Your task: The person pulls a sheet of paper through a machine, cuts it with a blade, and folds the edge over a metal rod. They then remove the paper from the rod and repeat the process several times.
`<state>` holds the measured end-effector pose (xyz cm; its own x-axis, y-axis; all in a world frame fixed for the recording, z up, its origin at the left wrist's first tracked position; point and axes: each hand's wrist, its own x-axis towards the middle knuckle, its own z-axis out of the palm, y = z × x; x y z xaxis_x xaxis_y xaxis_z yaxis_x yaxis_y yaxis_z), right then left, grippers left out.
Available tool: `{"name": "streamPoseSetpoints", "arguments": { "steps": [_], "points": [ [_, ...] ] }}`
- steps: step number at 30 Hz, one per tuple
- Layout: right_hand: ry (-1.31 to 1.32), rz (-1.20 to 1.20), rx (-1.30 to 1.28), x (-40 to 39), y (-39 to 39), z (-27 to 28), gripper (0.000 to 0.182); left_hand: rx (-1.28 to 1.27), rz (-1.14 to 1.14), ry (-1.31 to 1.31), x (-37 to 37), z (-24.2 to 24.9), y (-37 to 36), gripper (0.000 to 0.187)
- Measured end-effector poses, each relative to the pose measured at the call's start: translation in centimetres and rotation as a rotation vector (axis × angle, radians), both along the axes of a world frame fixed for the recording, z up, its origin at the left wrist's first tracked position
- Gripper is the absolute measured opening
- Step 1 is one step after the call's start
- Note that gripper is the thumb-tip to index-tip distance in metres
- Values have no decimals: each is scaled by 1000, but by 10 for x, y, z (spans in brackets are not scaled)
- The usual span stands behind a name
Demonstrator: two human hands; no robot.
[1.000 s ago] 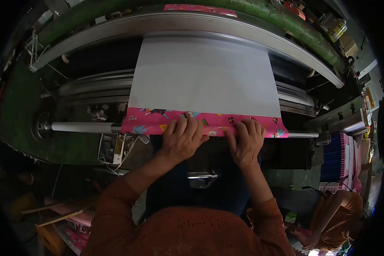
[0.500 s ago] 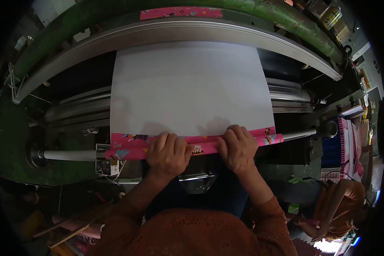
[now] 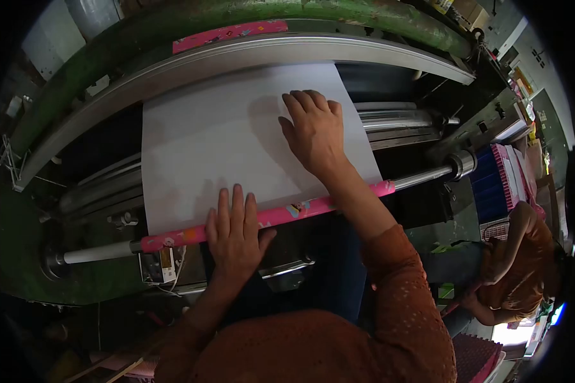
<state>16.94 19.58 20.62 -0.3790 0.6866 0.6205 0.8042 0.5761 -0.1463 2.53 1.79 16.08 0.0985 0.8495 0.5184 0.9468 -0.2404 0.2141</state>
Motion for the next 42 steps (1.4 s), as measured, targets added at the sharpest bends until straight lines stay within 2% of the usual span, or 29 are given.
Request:
{"name": "streamPoseSetpoints", "arguments": {
  "steps": [2, 3, 4, 6, 8, 9, 11, 12, 14, 15, 17, 18, 20, 21, 22, 23, 25, 27, 30, 32, 34, 37, 39, 40, 41, 42],
  "points": [
    [-1, 22, 85, 9, -9, 4, 44, -18, 68, 202, -7, 13, 29, 57],
    [28, 35, 95, 16, -36, -2, 45, -14, 63, 197, -9, 18, 38, 57],
    [56, 52, 105, 21, -65, -9, 46, 23, 21, 111, -13, 22, 46, 56],
    [2, 43, -87, 27, -121, -25, 49, 65, -21, 30, -26, 26, 50, 55],
    [-23, 23, -152, 27, -123, -34, 53, 404, -75, -79, -39, 28, 47, 53],
    [-17, -3, -143, 25, -108, -29, 54, 410, -80, -74, -29, 26, 31, 53],
    [3, 16, -106, 24, -84, -14, 51, 30, -64, -7, 2, 17, -10, 51],
    [3, 17, -93, 21, -69, -10, 51, 42, -62, -7, 3, 12, -2, 51],
    [100, -53, 53, 16, -42, -7, 47, 32, 19, 210, 9, 0, 18, 47],
    [83, -62, 92, 16, -34, -3, 43, 41, 17, 209, 8, 8, 29, 47],
    [136, 10, 61, 22, -57, -4, 44, 101, 1, 1, -2, 32, 54, 43],
    [184, 85, 2, 26, -78, -11, 46, 110, 13, 4, -6, 38, 54, 43],
    [186, 116, -215, 34, -125, -34, 48, 388, -47, -80, -16, 51, 56, 35],
    [185, 139, -190, 35, -121, -33, 48, 342, -197, -253, -14, 55, 48, 30],
    [86, 66, -115, 36, -116, -31, 48, 288, -346, -424, -3, 55, 32, 24],
    [-7, -10, -47, 36, -113, -31, 48, 123, -584, -650, 11, 65, 16, 18],
    [79, -27, -45, 26, -73, -27, 45, -305, -1073, -1057, 32, 84, -17, 30],
    [260, 21, 19, 18, -36, -2, 37, -582, -1398, -1571, 51, 115, -52, 36],
    [653, 37, 38, 4, 5, 70, 26, -534, -1399, -1573, 51, 109, -70, 36],
    [612, -53, 66, 6, 50, 104, 37, -534, -1402, -1574, 51, 107, -78, 36],
    [754, -66, -379, -1, 70, 144, 47, -544, -1401, -1576, 46, 106, -83, 36],
    [817, -33, -455, -14, 100, 154, 45, -554, -1398, -1604, 53, 94, -105, 37],
    [953, 11, -450, -16, 116, 147, 36, -559, -1412, -1626, 53, 90, -112, 37],
    [985, 21, -429, -23, 95, 149, 25, -563, -1424, -1635, 51, 90, -110, 37],
    [982, 22, -434, -22, 80, 142, 25, -567, -1439, -1640, 48, 90, -110, 37],
    [981, 159, -433, -21, 66, 135, 21, -570, -1452, -1645, 46, 89, -110, 37]
  ]
}}
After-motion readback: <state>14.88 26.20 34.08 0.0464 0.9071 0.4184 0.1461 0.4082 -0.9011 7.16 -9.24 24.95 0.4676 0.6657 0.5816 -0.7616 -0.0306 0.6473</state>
